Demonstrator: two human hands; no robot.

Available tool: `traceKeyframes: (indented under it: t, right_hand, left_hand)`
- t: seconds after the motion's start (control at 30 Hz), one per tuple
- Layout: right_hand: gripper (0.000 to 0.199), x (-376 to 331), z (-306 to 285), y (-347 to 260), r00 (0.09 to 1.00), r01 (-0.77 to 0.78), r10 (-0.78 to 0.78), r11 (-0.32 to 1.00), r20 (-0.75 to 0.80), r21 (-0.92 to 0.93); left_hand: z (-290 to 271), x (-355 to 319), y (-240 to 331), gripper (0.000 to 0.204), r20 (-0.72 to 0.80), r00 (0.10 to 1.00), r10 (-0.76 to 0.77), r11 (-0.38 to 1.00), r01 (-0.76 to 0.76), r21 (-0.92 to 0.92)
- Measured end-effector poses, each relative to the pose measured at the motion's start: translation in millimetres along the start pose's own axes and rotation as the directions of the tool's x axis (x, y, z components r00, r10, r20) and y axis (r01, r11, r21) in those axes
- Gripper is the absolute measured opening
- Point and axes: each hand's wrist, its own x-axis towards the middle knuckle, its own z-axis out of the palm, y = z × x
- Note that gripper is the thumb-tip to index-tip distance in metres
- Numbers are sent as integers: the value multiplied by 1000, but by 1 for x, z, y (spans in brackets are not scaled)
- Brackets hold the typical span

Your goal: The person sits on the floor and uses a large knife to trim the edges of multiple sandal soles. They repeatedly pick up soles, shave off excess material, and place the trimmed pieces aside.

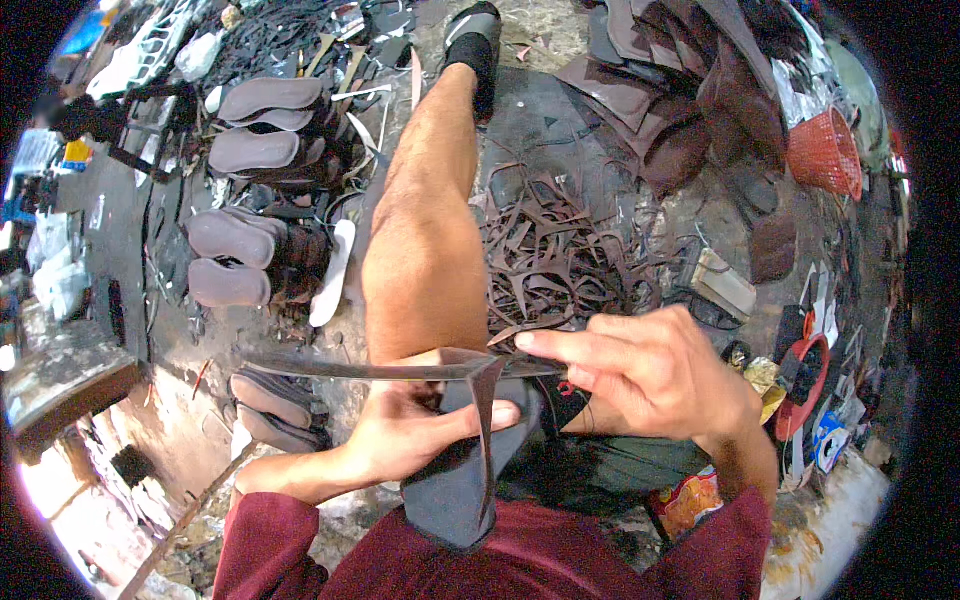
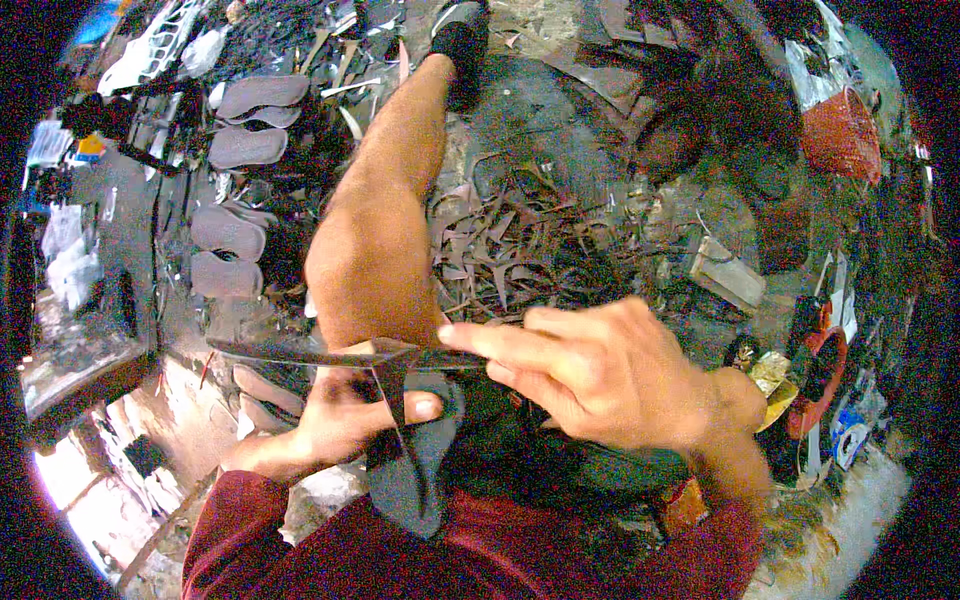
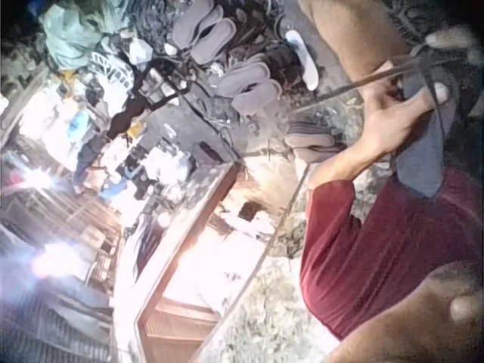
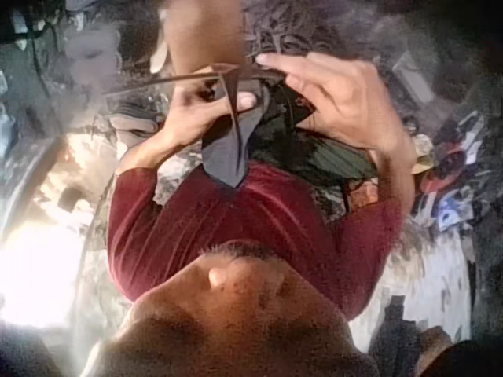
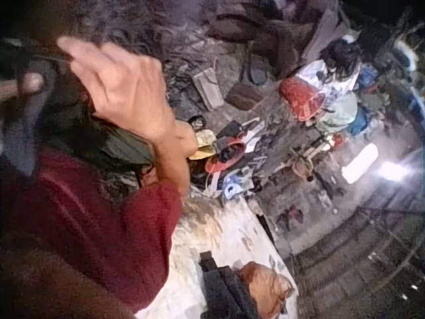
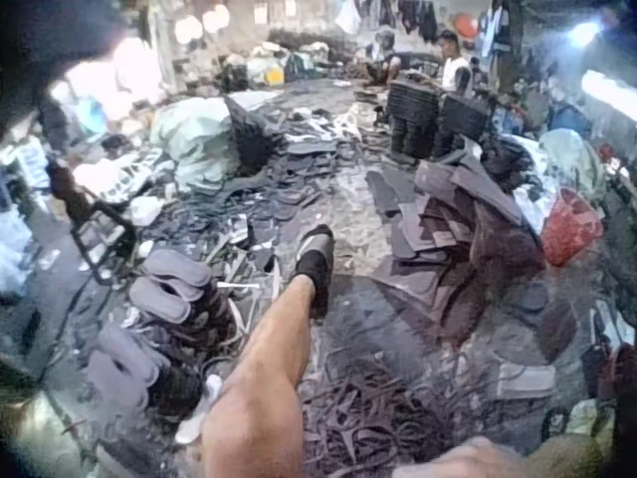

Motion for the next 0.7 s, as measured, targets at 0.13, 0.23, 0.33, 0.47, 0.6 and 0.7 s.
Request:
traceKeyframes:
  t: [0.13,0.23,0.33,0.47,0.6,0.7]
  right_hand:
    - [35,5,-5,-2,993,-56,46,994,110,89]
    - [34,-37,5,6,988,31,-3,984,-153,178]
    - [35,-78,28,-13,839,-95,348,851,-419,517]
    - [39,-61,82,-33,519,10,336,917,-786,398]
    - [43,-82,120,-16,271,-170,205,972,-940,163]
    - [37,-145,159,5,322,-267,139,962,-936,50]
  left_hand:
    - [4,2,-6,48,119,985,126,950,-154,271]
    - [-35,18,-4,78,404,855,-325,926,201,319]
    - [-29,10,-9,95,539,836,103,982,1,-189]
    - [91,27,-11,75,-99,843,529,621,-463,-633]
    - [121,48,24,40,-166,948,272,613,-304,-730]
    - [128,53,22,45,-171,940,295,701,-335,-630]
